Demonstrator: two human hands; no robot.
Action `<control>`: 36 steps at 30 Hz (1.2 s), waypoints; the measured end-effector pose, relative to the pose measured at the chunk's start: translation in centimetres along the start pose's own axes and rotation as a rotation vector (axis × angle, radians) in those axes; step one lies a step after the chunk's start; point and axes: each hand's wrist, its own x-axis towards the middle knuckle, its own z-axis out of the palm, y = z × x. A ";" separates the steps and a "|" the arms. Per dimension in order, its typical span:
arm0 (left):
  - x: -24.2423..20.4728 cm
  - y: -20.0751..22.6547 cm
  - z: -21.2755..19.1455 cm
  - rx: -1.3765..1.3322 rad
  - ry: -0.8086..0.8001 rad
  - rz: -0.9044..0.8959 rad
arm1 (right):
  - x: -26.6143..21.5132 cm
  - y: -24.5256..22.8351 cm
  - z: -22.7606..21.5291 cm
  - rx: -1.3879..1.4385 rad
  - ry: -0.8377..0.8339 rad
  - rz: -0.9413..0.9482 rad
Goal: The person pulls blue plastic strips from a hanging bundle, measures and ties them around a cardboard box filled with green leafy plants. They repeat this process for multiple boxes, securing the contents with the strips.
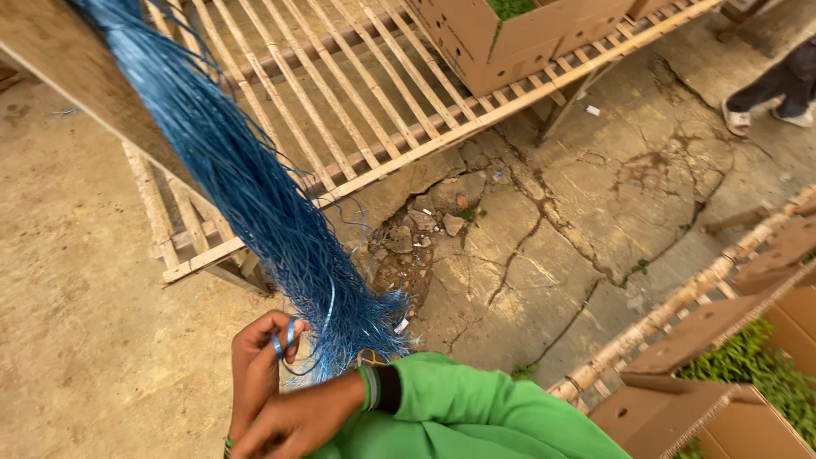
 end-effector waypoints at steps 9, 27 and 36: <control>-3.7 0.1 2.6 -0.092 0.293 0.234 | -5.5 -7.9 -3.2 -0.055 0.770 -0.043; -2.0 -0.4 6.6 -0.124 0.361 0.161 | -7.4 -6.8 -5.0 -0.310 0.980 -0.021; -1.3 0.4 7.2 -0.110 0.331 0.255 | -7.1 -8.7 -4.7 -0.545 1.055 -0.007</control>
